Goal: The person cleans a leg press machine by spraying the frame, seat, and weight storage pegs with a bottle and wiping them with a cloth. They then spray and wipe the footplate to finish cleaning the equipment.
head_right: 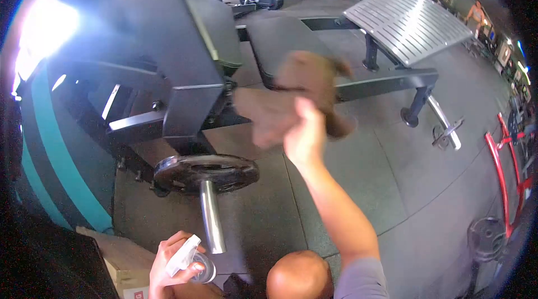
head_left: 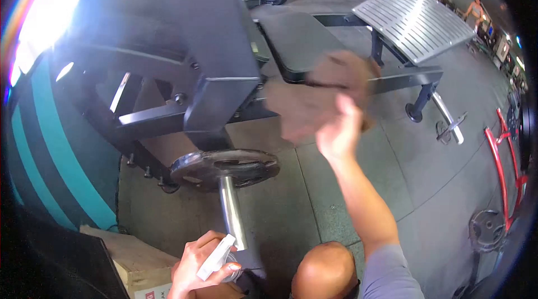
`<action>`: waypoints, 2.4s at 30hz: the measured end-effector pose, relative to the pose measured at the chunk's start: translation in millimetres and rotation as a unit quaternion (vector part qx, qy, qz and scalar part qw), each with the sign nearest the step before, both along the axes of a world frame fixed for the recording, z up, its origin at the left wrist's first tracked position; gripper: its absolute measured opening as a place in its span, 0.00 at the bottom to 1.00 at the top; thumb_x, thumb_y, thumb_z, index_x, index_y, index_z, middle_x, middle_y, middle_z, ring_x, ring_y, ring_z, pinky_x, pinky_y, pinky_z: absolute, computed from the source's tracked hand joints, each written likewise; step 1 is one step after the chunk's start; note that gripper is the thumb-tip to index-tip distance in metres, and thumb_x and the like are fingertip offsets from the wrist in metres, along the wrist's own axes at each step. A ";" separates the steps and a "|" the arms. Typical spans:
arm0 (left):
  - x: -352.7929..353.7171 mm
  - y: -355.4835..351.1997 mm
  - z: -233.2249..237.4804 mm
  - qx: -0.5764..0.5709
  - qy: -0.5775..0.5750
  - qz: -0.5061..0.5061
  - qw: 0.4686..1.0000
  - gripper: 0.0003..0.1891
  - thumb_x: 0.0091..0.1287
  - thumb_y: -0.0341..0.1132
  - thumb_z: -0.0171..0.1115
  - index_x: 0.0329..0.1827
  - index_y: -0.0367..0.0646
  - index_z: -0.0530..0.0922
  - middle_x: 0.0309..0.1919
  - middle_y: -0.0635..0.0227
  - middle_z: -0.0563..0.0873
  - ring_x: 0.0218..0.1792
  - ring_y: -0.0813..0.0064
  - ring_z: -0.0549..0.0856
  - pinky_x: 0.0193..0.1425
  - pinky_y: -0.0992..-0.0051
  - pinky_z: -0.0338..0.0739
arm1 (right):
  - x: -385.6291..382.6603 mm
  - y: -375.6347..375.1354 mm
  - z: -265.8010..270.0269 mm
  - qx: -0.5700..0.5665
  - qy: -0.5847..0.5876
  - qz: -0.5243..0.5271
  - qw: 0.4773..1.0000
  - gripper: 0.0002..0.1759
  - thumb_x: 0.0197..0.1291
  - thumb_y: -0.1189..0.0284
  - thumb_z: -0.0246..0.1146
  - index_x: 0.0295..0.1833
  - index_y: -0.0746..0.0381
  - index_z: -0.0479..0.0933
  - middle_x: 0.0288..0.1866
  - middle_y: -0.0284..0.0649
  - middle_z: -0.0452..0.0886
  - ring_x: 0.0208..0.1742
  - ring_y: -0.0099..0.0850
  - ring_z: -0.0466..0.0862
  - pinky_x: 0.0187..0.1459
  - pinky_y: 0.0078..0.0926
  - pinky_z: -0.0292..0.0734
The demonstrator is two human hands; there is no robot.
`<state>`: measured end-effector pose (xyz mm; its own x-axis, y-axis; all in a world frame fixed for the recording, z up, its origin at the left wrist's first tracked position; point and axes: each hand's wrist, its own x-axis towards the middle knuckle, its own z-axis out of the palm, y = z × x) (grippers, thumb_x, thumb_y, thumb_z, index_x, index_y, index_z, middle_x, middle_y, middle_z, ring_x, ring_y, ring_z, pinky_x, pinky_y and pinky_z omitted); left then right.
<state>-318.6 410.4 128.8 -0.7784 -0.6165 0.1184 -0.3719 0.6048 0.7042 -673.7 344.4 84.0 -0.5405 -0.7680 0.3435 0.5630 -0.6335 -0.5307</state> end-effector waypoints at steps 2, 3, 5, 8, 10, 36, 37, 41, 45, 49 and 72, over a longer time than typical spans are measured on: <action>-10.3 -3.3 -6.8 -0.012 -0.002 -0.017 1.000 0.20 0.60 0.48 0.74 0.42 0.39 0.85 0.37 0.62 0.86 0.32 0.64 0.88 0.36 0.68 0.84 | 1.2 -68.4 -22.3 0.128 0.377 -0.083 0.913 0.25 0.69 0.54 0.53 0.42 0.67 0.82 0.43 0.48 0.86 0.52 0.40 0.83 0.57 0.42 0.74; -17.1 0.2 -9.4 0.030 -0.007 0.030 0.999 0.25 0.58 0.56 0.71 0.38 0.39 0.86 0.34 0.57 0.84 0.33 0.58 0.87 0.35 0.66 0.81 | 1.9 -102.2 -32.7 0.154 0.530 -0.140 0.822 0.28 0.69 0.53 0.53 0.36 0.68 0.84 0.39 0.49 0.86 0.52 0.41 0.82 0.57 0.43 0.73; -25.5 -1.9 -6.6 0.042 -0.022 0.009 0.999 0.24 0.61 0.55 0.70 0.41 0.39 0.85 0.36 0.57 0.84 0.34 0.58 0.87 0.35 0.65 0.82 | 14.8 -126.7 -43.4 0.112 0.748 -0.343 0.557 0.31 0.66 0.50 0.56 0.34 0.69 0.86 0.43 0.54 0.85 0.56 0.45 0.79 0.60 0.48 0.70; -32.5 -0.3 -2.3 0.089 -0.014 0.009 0.996 0.27 0.58 0.52 0.69 0.46 0.34 0.80 0.40 0.52 0.83 0.40 0.49 0.84 0.44 0.59 0.78 | -5.9 -116.4 -22.6 0.100 0.844 -0.249 0.464 0.32 0.57 0.46 0.63 0.27 0.70 0.83 0.38 0.54 0.84 0.50 0.51 0.82 0.54 0.53 0.75; -33.1 -1.7 -4.6 0.102 -0.025 0.001 0.995 0.27 0.58 0.51 0.68 0.46 0.33 0.80 0.40 0.52 0.82 0.40 0.49 0.83 0.44 0.59 0.78 | -24.6 -121.3 -2.5 0.140 0.856 -0.140 0.478 0.35 0.54 0.41 0.66 0.26 0.69 0.82 0.36 0.52 0.84 0.42 0.50 0.85 0.43 0.47 0.79; -42.0 13.1 -5.5 0.067 -0.018 -0.061 0.996 0.30 0.59 0.57 0.67 0.48 0.35 0.80 0.43 0.52 0.83 0.42 0.51 0.85 0.45 0.61 0.80 | 81.4 -97.1 98.6 -0.065 0.562 -0.515 0.644 0.54 0.30 0.57 0.82 0.72 0.44 0.71 0.83 0.44 0.50 0.78 0.61 0.54 0.67 0.69 0.64; -40.6 14.8 -3.4 0.060 -0.011 -0.065 0.996 0.30 0.59 0.57 0.67 0.47 0.35 0.80 0.43 0.52 0.83 0.42 0.51 0.85 0.45 0.60 0.80 | 85.4 -94.3 81.4 -0.066 0.596 -0.508 0.619 0.55 0.30 0.57 0.81 0.73 0.44 0.71 0.83 0.40 0.53 0.77 0.58 0.58 0.67 0.67 0.65; -27.6 28.6 11.8 0.055 -0.009 -0.060 0.997 0.29 0.59 0.57 0.66 0.45 0.37 0.81 0.44 0.53 0.84 0.42 0.50 0.86 0.44 0.59 0.81 | 51.6 -85.3 -27.0 -0.079 0.712 -0.414 0.562 0.29 0.52 0.65 0.65 0.64 0.50 0.79 0.66 0.28 0.77 0.61 0.39 0.75 0.59 0.46 0.74; -22.8 32.8 23.7 0.095 -0.023 -0.078 0.992 0.29 0.59 0.59 0.66 0.46 0.38 0.81 0.46 0.56 0.84 0.44 0.49 0.85 0.46 0.58 0.80 | 69.4 -87.8 -10.0 -0.071 0.661 -0.507 0.548 0.14 0.53 0.68 0.62 0.46 0.53 0.86 0.56 0.31 0.80 0.59 0.44 0.74 0.56 0.46 0.75; -24.8 29.8 27.3 0.104 -0.018 -0.104 0.989 0.30 0.59 0.61 0.67 0.47 0.40 0.81 0.47 0.56 0.84 0.45 0.48 0.84 0.47 0.57 0.80 | 70.8 -90.9 59.8 -0.183 0.672 -0.545 0.466 0.13 0.52 0.65 0.63 0.43 0.54 0.85 0.45 0.34 0.82 0.53 0.50 0.76 0.55 0.51 0.76; 0.0 18.7 24.2 0.061 0.121 -0.195 0.971 0.19 0.64 0.47 0.69 0.42 0.38 0.80 0.42 0.58 0.83 0.39 0.55 0.85 0.38 0.63 0.81 | 82.1 -41.6 -34.3 0.098 0.544 -0.058 0.831 0.21 0.55 0.77 0.63 0.56 0.70 0.76 0.51 0.54 0.83 0.57 0.52 0.82 0.60 0.41 0.74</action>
<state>-318.6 429.1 152.9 -0.9139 -0.3009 0.2726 0.0550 0.5734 0.8174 -591.7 302.8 49.8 -0.0665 -0.8310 0.5524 -0.3771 -0.4916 -0.7849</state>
